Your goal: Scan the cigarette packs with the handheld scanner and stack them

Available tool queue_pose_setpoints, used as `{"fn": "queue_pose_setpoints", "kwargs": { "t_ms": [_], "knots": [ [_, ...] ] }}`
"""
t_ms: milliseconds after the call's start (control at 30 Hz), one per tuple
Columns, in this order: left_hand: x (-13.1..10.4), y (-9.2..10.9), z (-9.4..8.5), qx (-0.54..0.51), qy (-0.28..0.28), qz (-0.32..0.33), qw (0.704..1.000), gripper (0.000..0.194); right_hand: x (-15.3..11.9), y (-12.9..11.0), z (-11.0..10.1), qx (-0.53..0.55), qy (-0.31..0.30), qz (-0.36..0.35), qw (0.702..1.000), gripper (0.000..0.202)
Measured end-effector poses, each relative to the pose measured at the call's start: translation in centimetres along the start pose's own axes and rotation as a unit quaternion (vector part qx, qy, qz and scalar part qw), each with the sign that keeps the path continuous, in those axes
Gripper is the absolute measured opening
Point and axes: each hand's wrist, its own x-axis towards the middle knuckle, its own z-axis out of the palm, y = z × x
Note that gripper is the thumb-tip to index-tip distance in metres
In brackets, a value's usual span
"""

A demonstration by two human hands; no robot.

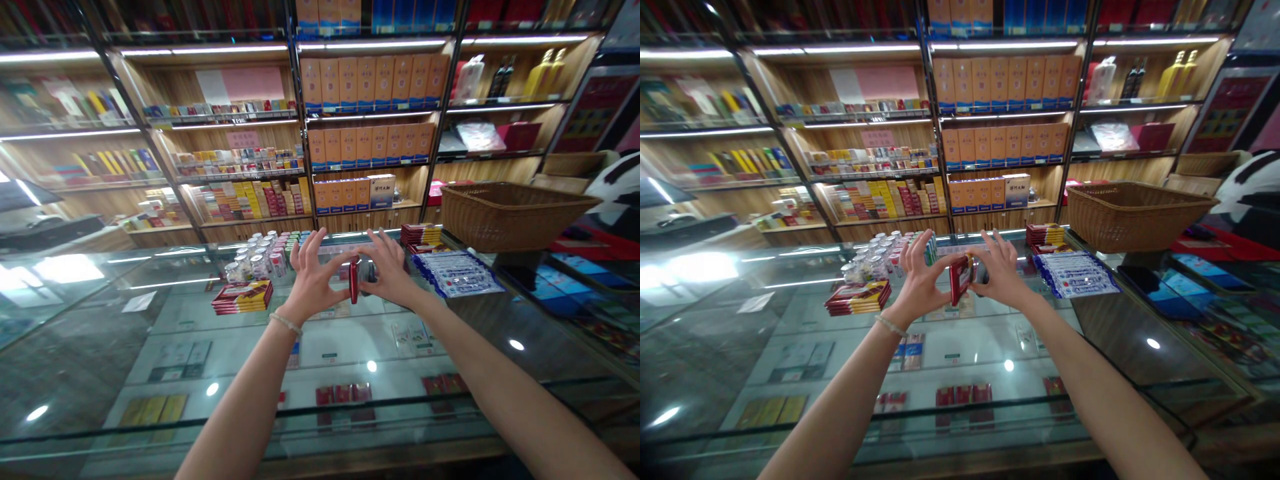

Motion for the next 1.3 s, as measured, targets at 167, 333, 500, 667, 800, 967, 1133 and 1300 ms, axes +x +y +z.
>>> {"fn": "queue_pose_setpoints", "kwargs": {
  "t_ms": [167, 333, 500, 667, 800, 967, 1133, 1300],
  "knots": [
    [0.0, -1.2, 0.0, -0.009, 0.033, 0.019, 0.999, 0.072, 0.2, 0.5, -0.4, -0.009, 0.024, 0.003, 1.000, 0.066],
    [-0.1, -2.6, 0.0, -0.014, 0.041, -0.021, 0.999, 0.097, 0.3, 1.5, -0.5, -0.032, 0.049, -0.006, 0.998, 0.065],
    [0.0, -3.6, -0.3, -0.003, 0.051, -0.035, 0.998, 0.106, 0.3, 2.0, -0.9, -0.077, 0.066, -0.005, 0.995, 0.061],
    [0.0, -3.6, -0.6, 0.022, 0.021, -0.014, 0.999, 0.095, 0.4, 2.0, -1.0, -0.115, 0.066, -0.011, 0.991, 0.059],
    [-0.1, -3.4, -0.7, 0.030, -0.001, -0.022, 0.999, 0.084, 0.4, 1.9, -1.0, -0.128, 0.059, -0.018, 0.990, 0.060],
    [0.1, -3.8, -0.9, 0.032, -0.018, -0.047, 0.998, 0.080, 0.3, 1.8, -0.9, -0.118, 0.056, -0.013, 0.991, 0.062],
    [0.2, -4.8, -2.3, 0.045, -0.050, -0.069, 0.995, 0.080, 0.4, 1.1, -0.7, -0.104, 0.064, -0.020, 0.992, 0.063],
    [-0.5, -6.5, -5.2, 0.059, -0.075, -0.073, 0.993, 0.078, 1.6, -1.3, 0.0, -0.090, 0.065, -0.052, 0.992, 0.061]
  ]
}}
